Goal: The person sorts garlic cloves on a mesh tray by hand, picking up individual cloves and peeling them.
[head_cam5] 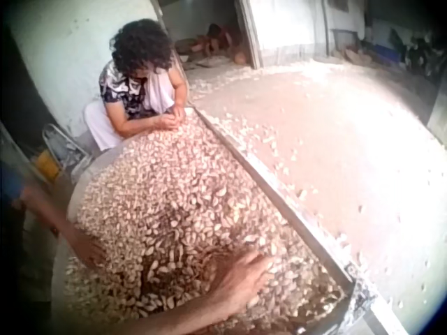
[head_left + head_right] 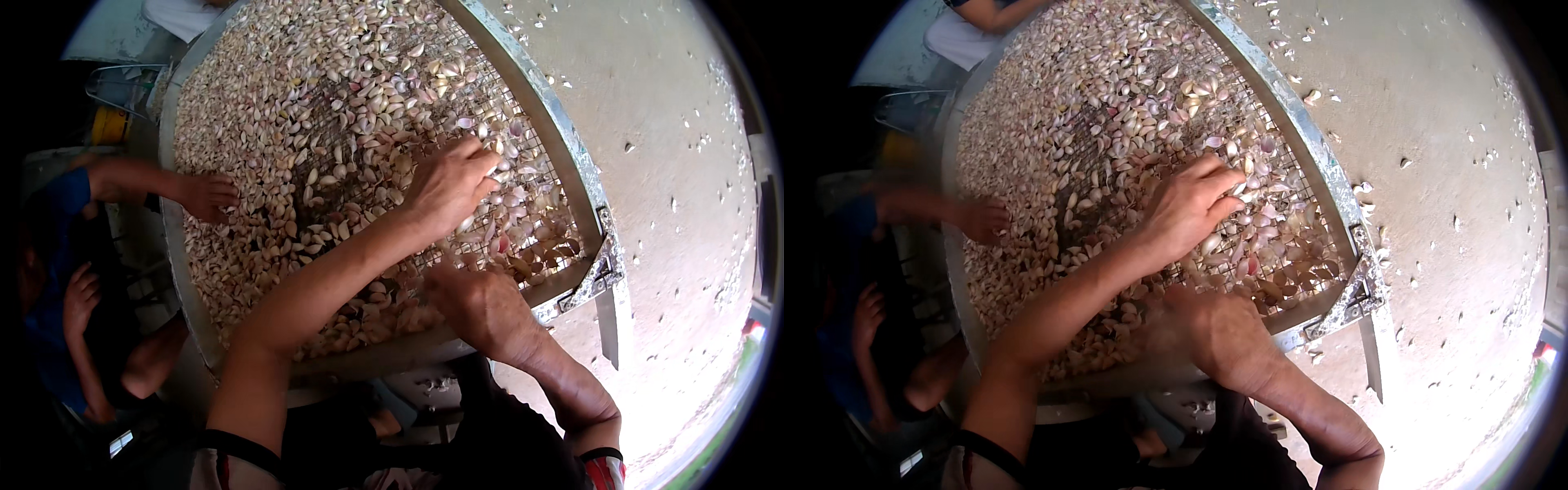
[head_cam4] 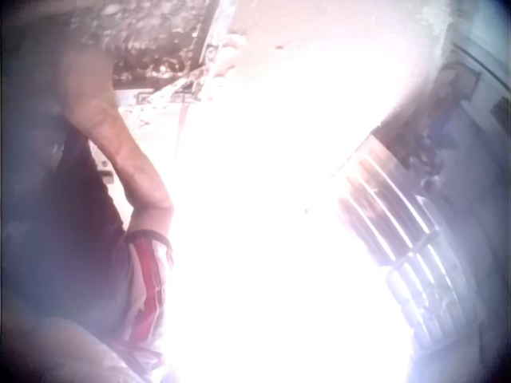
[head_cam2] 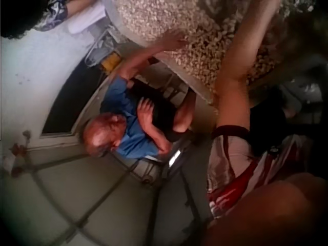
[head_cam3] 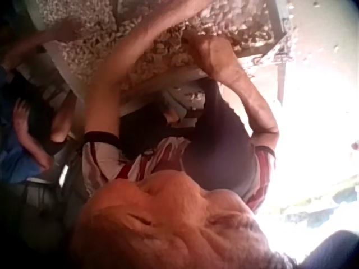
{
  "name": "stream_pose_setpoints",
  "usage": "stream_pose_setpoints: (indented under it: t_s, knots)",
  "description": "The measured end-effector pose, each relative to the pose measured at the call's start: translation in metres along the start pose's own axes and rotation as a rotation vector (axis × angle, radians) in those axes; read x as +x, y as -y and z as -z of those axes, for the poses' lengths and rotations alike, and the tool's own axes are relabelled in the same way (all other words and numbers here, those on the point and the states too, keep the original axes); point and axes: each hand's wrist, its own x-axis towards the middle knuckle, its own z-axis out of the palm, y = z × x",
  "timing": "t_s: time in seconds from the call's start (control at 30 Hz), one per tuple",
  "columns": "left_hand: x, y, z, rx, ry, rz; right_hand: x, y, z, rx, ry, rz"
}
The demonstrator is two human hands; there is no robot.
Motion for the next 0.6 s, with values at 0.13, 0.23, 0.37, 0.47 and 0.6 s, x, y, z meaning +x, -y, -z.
stream_pose_setpoints:
  t_s: [0.13, 0.23, 0.37, 0.47, 0.6]
  knots:
    - [0.008, 0.019, -0.02, 0.128, 0.074, 0.035, 0.004, 0.01, 0.009, 0.015, 0.026, -0.004]
    - [0.0, 0.029, -0.008, -0.119, -0.001, 0.136, 0.007, 0.018, 0.018, 0.024, 0.019, -0.01]
    - [-0.005, 0.032, 0.013, -0.777, 0.071, 0.491, -0.001, 0.0, 0.007, 0.14, -0.122, -0.034]
    - [-0.018, 0.03, 0.028, -1.083, 0.051, 0.606, 0.0, -0.002, 0.007, 0.309, -0.204, -0.091]
    - [-0.037, 0.01, 0.049, -1.386, 0.074, 0.751, 0.003, -0.003, 0.01, 0.598, -0.409, -0.192]
